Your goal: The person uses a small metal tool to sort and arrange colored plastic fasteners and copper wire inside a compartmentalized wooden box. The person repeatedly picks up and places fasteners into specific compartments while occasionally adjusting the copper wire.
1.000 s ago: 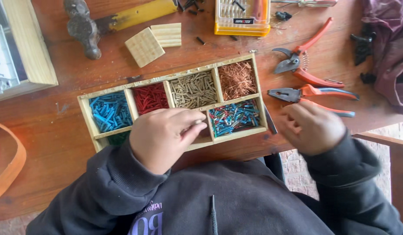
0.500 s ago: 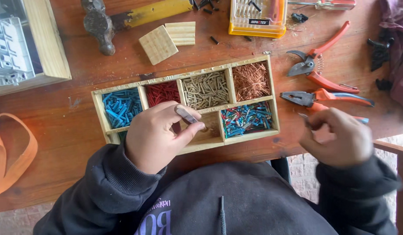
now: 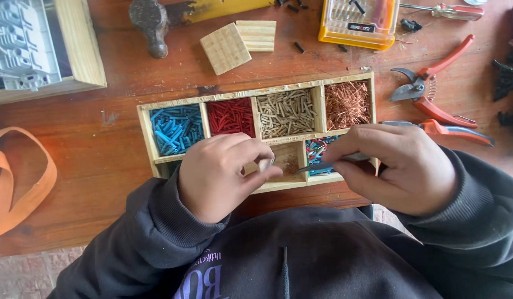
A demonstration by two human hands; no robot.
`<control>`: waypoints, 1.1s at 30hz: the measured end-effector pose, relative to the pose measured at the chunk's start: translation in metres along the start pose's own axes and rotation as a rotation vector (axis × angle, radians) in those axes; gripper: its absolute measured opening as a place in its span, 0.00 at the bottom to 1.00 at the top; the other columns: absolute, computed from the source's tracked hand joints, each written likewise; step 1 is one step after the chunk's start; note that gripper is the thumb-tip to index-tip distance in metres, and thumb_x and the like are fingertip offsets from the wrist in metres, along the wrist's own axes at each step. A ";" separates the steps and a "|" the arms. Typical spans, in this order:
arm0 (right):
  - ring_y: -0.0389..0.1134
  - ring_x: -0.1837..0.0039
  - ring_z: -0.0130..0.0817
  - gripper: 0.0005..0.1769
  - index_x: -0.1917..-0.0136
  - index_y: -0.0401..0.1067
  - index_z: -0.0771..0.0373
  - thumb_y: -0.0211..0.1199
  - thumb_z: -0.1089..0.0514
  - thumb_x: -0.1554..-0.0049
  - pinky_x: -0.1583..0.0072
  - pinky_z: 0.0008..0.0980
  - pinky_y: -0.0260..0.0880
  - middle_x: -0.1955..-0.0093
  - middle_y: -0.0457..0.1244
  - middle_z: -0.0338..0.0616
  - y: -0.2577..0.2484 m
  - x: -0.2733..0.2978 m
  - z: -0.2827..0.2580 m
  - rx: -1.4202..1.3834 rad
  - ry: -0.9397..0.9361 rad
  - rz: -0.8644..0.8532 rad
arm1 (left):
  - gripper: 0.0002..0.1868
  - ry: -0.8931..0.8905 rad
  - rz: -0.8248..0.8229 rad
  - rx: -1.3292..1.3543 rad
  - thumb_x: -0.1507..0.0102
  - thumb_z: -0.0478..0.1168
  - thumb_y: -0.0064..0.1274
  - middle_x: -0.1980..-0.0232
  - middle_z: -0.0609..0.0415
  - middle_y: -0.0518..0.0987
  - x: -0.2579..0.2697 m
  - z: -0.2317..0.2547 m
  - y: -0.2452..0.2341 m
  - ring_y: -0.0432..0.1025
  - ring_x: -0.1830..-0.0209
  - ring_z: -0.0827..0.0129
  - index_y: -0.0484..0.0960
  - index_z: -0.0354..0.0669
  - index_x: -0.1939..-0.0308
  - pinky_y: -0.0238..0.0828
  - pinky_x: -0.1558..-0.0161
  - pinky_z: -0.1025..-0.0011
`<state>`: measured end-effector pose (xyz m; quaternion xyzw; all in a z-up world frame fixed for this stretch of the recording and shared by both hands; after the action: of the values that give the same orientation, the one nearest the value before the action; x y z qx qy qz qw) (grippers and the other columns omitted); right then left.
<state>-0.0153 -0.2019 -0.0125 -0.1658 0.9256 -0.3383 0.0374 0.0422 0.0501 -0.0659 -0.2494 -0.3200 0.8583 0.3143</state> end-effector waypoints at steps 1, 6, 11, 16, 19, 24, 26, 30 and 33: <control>0.65 0.70 0.27 0.05 0.49 0.79 0.58 0.65 0.63 0.39 0.60 0.26 0.70 0.59 0.74 0.33 0.004 -0.002 0.003 -0.001 -0.001 -0.005 | 0.13 -0.004 0.001 0.001 0.34 0.51 0.71 0.65 0.60 0.82 0.001 -0.001 0.000 0.76 0.68 0.61 0.82 0.52 0.60 0.69 0.64 0.62; 0.74 0.55 0.45 0.13 0.41 0.78 0.60 0.58 0.61 0.37 0.50 0.41 0.73 0.49 0.72 0.46 0.024 -0.006 0.006 0.152 -0.092 -0.096 | 0.16 0.045 -0.043 0.005 0.38 0.47 0.75 0.67 0.58 0.81 0.003 -0.004 0.010 0.75 0.68 0.58 0.81 0.49 0.61 0.69 0.64 0.58; 0.71 0.54 0.47 0.15 0.37 0.75 0.58 0.53 0.59 0.33 0.52 0.44 0.72 0.49 0.68 0.44 0.027 -0.014 0.006 0.288 -0.165 -0.194 | 0.09 0.090 -0.098 0.010 0.38 0.36 0.65 0.69 0.55 0.79 0.002 -0.002 0.006 0.74 0.69 0.55 0.78 0.47 0.62 0.68 0.65 0.56; 0.68 0.56 0.49 0.14 0.41 0.74 0.59 0.50 0.55 0.31 0.54 0.45 0.71 0.54 0.63 0.46 0.029 -0.033 0.009 0.285 -0.303 -0.308 | 0.17 0.090 -0.139 0.008 0.33 0.49 0.67 0.71 0.57 0.76 0.004 0.000 0.005 0.73 0.70 0.56 0.74 0.50 0.65 0.63 0.68 0.56; 0.67 0.58 0.49 0.11 0.45 0.74 0.58 0.51 0.59 0.33 0.55 0.45 0.70 0.56 0.62 0.45 0.034 -0.037 0.014 0.261 -0.305 -0.291 | 0.13 0.108 -0.150 0.016 0.32 0.45 0.65 0.69 0.55 0.79 0.004 0.004 0.006 0.73 0.69 0.54 0.77 0.48 0.64 0.65 0.68 0.54; 0.68 0.56 0.50 0.11 0.45 0.74 0.58 0.51 0.57 0.33 0.54 0.45 0.70 0.56 0.64 0.46 0.034 -0.039 0.017 0.183 -0.297 -0.313 | 0.13 0.098 -0.089 -0.006 0.31 0.45 0.63 0.71 0.52 0.75 0.004 0.008 0.008 0.72 0.69 0.52 0.76 0.48 0.64 0.68 0.63 0.55; 0.68 0.57 0.50 0.11 0.45 0.73 0.59 0.51 0.57 0.33 0.54 0.45 0.70 0.56 0.64 0.47 0.036 -0.039 0.018 0.172 -0.283 -0.329 | 0.14 0.089 -0.115 -0.016 0.31 0.46 0.63 0.71 0.52 0.75 0.005 0.010 0.011 0.72 0.70 0.52 0.74 0.48 0.65 0.67 0.64 0.54; 0.70 0.55 0.48 0.11 0.46 0.74 0.58 0.51 0.57 0.35 0.53 0.44 0.71 0.55 0.66 0.45 0.038 -0.039 0.020 0.117 -0.217 -0.359 | 0.16 0.073 -0.128 -0.008 0.29 0.48 0.62 0.70 0.54 0.75 0.007 0.015 0.017 0.71 0.71 0.54 0.74 0.50 0.66 0.66 0.66 0.56; 0.70 0.56 0.47 0.10 0.48 0.74 0.55 0.52 0.57 0.37 0.55 0.43 0.71 0.57 0.66 0.44 0.042 -0.039 0.023 0.137 -0.198 -0.364 | 0.10 0.045 -0.119 0.058 0.31 0.47 0.63 0.66 0.53 0.78 0.008 0.015 0.026 0.74 0.68 0.54 0.80 0.49 0.60 0.69 0.63 0.56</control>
<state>0.0142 -0.1732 -0.0583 -0.3598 0.8469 -0.3837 0.0775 0.0175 0.0347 -0.0758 -0.2398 -0.3021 0.8412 0.3790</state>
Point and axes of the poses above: each hand's wrist, its own x-axis away from the middle knuckle, its own y-axis out of the palm, z = x × y, the point moved 3 cm from there along -x, towards the middle knuckle
